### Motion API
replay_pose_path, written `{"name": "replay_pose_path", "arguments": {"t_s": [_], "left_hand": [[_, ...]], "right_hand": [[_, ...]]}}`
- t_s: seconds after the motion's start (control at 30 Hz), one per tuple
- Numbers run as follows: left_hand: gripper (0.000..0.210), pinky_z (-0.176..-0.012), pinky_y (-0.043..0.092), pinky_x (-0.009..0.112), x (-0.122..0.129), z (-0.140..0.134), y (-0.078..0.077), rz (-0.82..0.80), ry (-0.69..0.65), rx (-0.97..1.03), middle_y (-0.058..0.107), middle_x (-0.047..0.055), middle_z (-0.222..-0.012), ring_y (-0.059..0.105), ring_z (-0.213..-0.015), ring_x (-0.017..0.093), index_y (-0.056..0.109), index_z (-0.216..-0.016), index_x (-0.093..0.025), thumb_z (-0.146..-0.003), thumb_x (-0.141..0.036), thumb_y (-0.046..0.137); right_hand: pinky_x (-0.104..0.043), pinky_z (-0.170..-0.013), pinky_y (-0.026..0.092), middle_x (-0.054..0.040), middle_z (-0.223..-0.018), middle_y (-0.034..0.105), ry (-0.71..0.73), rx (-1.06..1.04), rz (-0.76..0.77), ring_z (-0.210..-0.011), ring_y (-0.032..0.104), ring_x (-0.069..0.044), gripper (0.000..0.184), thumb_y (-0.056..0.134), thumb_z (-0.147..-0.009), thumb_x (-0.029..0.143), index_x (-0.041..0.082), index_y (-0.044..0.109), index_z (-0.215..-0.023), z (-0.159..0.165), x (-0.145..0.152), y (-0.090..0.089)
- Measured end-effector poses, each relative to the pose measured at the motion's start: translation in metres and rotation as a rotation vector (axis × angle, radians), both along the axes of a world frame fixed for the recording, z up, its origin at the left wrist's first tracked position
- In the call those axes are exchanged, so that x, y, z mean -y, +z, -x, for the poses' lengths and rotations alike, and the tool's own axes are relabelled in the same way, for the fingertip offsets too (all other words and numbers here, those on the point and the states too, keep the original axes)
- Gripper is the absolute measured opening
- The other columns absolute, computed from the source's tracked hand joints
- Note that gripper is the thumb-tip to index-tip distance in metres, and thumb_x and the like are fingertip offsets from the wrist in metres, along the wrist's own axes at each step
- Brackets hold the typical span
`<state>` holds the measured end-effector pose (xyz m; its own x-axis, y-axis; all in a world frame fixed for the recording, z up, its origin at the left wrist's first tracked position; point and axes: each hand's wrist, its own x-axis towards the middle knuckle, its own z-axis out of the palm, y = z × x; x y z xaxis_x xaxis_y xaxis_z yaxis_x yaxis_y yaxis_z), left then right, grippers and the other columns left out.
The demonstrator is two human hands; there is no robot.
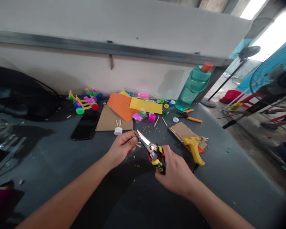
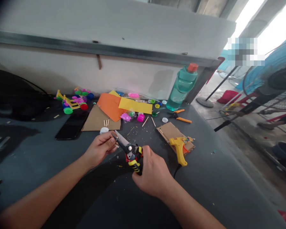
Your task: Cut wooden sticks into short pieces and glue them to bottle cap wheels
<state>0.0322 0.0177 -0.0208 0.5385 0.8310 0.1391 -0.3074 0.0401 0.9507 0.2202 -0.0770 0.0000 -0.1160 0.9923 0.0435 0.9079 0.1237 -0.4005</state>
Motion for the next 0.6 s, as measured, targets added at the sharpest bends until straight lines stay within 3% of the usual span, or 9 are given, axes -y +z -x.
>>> {"name": "replay_pose_path", "arguments": {"t_s": [0.4,0.6], "left_hand": [[0.023,-0.044,0.018,0.022,0.001,0.001,0.004,0.033,0.011,-0.019,0.042,-0.002,-0.059,0.029,-0.047,0.005,0.06,-0.069,-0.014,-0.079,-0.035,0.06],[0.024,-0.042,0.019,0.02,0.001,-0.006,0.006,0.112,0.061,-0.023,0.038,-0.004,-0.056,0.026,-0.045,0.004,0.053,-0.067,-0.014,-0.081,-0.033,0.057]], "right_hand": [[-0.027,-0.054,0.029,-0.0032,-0.075,0.054,0.017,0.105,0.054,-0.06,0.053,-0.018,0.027,0.049,-0.066,0.026,0.02,0.036,-0.088,0.001,0.002,0.004],[-0.025,-0.056,0.033,-0.0022,-0.074,0.056,-0.028,-0.031,0.057,-0.064,0.057,-0.018,0.025,0.051,-0.073,0.028,0.019,0.038,-0.092,0.0,-0.007,-0.006]]}}
